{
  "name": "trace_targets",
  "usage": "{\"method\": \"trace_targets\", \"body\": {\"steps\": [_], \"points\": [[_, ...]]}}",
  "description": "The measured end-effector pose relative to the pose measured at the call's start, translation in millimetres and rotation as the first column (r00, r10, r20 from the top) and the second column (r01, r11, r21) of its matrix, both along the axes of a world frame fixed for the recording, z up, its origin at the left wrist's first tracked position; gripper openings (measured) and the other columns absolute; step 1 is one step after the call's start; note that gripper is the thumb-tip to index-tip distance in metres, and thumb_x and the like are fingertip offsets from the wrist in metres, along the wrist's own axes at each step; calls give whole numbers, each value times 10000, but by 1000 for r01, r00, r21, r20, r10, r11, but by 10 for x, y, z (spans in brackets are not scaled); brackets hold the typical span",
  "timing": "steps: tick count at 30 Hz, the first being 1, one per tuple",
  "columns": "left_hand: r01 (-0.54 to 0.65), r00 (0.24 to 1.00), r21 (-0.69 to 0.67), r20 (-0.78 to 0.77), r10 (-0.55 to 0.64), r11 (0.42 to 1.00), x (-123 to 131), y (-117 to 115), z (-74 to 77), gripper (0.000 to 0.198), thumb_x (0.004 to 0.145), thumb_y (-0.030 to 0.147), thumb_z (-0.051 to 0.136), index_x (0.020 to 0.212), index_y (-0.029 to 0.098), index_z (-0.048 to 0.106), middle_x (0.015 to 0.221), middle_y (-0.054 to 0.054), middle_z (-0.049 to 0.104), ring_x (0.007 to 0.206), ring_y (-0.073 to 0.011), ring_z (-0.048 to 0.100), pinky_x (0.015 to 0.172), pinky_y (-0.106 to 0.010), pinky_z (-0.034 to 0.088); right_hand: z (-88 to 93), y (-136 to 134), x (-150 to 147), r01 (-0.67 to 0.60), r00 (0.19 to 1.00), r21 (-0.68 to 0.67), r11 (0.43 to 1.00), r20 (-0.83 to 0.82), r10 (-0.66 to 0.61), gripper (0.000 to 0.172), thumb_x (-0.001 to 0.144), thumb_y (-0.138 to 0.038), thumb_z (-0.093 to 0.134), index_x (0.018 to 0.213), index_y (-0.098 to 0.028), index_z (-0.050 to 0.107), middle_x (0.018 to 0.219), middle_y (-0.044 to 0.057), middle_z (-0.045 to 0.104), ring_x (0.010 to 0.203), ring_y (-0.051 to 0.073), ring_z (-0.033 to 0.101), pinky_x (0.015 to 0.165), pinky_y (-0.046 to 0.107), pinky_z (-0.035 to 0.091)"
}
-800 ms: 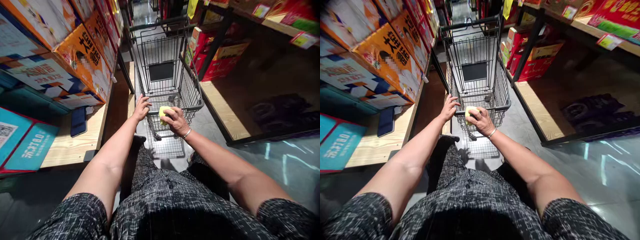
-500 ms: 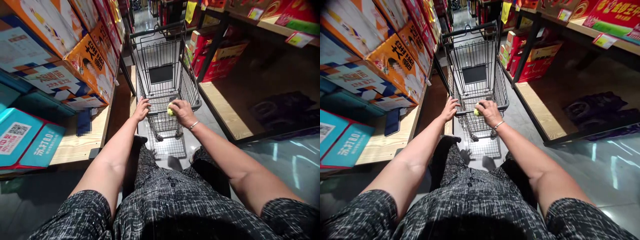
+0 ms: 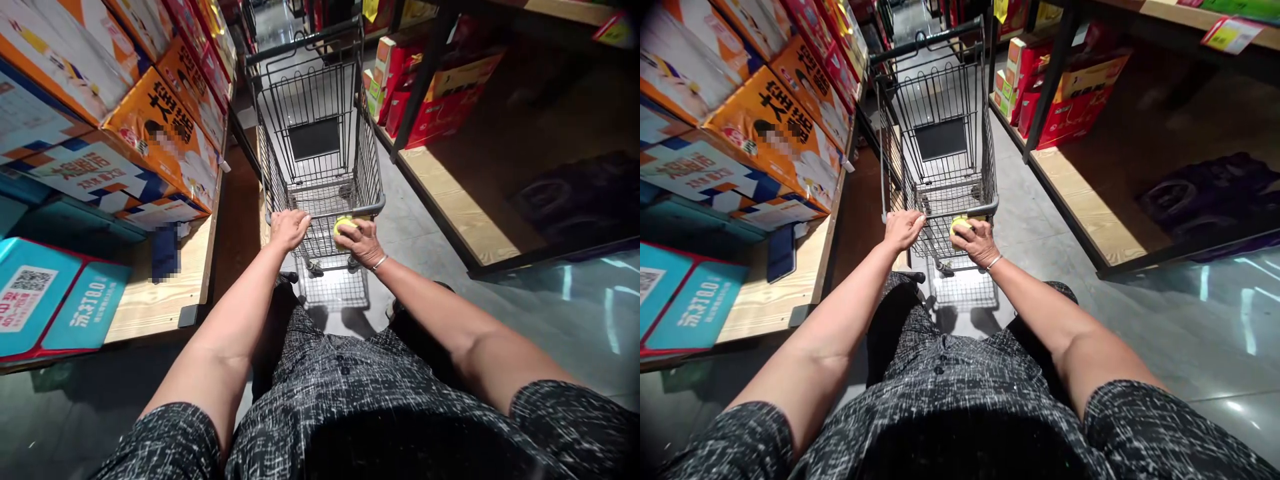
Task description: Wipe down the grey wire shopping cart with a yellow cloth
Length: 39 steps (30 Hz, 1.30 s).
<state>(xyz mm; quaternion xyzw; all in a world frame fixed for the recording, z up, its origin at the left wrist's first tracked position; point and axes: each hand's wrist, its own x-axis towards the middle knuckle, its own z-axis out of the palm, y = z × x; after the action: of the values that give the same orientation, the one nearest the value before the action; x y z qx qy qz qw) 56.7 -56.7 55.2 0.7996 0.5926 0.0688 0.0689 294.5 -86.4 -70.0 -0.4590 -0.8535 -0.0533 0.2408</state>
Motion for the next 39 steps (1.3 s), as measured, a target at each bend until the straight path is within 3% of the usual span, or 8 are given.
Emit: {"method": "trace_targets", "body": {"steps": [5,9,14,20,23,32,35,39], "points": [[20,1000,-24,0,-20,1000,-164,59,-9,369,1040,435,412,965,260,728,1063,-32,745,1061,-266,594,947,-453,340,-563,-114,-93,-59,978,-297,953,174,114,305,951,-222,561,1193,-344,700,1371,47,638,1279,300,422,1045,491,373],[13,1000,-28,27,-13,1000,-268,115,-34,353,1033,440,428,1024,280,743,1119,-26,742,1088,-264,585,959,-450,324,-731,-162,-168,-106,951,-404,909,226,212,289,942,-193,527,1112,-316,725,1337,42,649,1264,288,468,1004,443,413],[28,999,-22,46,-27,999,-458,206,-59,396,1027,463,423,953,263,757,1061,-34,750,1064,-271,597,952,-444,322,-389,-79,-231,-163,950,-363,917,195,246,335,973,-181,501,1193,-339,698,1416,35,605,1251,276,476,954,418,452],[-6,999,-53,49,9,999,-619,272,-27,402,1006,503,436,970,279,768,1053,-25,750,1065,-272,591,986,-459,309,363,84,-19,-130,986,109,985,-94,140,287,981,-221,558,1200,-351,691,1318,30,632,1306,272,415,1080,492,410],[-19,999,-65,46,22,998,-621,271,-14,412,1003,510,430,942,282,768,1022,-27,753,1064,-268,587,994,-460,308,457,129,17,-89,983,175,981,-144,114,263,975,-214,566,1149,-350,708,1273,26,636,1306,260,419,1103,497,391],[-32,999,-63,7,32,998,-560,263,7,379,998,507,455,907,284,747,1005,-22,752,1066,-257,585,996,-454,313,-426,-207,-35,-55,992,-234,971,99,80,282,907,-154,609,1096,-298,761,1263,63,689,1144,271,510,900,425,478],[-28,1000,-57,10,28,998,-571,265,5,392,999,515,453,892,278,746,975,-25,739,1063,-255,575,1001,-454,305,-188,-234,-107,-117,993,-146,982,11,120,343,921,-142,578,1158,-330,739,1305,47,676,1177,264,494,926,423,480],[-16,1000,-41,8,16,999,-595,268,-16,395,1003,521,441,901,278,735,994,-24,730,1067,-252,562,999,-450,301,532,-87,-321,-190,970,110,976,-133,204,346,957,-209,570,1222,-393,696,1342,4,636,1304,268,411,1061,453,411]]}}
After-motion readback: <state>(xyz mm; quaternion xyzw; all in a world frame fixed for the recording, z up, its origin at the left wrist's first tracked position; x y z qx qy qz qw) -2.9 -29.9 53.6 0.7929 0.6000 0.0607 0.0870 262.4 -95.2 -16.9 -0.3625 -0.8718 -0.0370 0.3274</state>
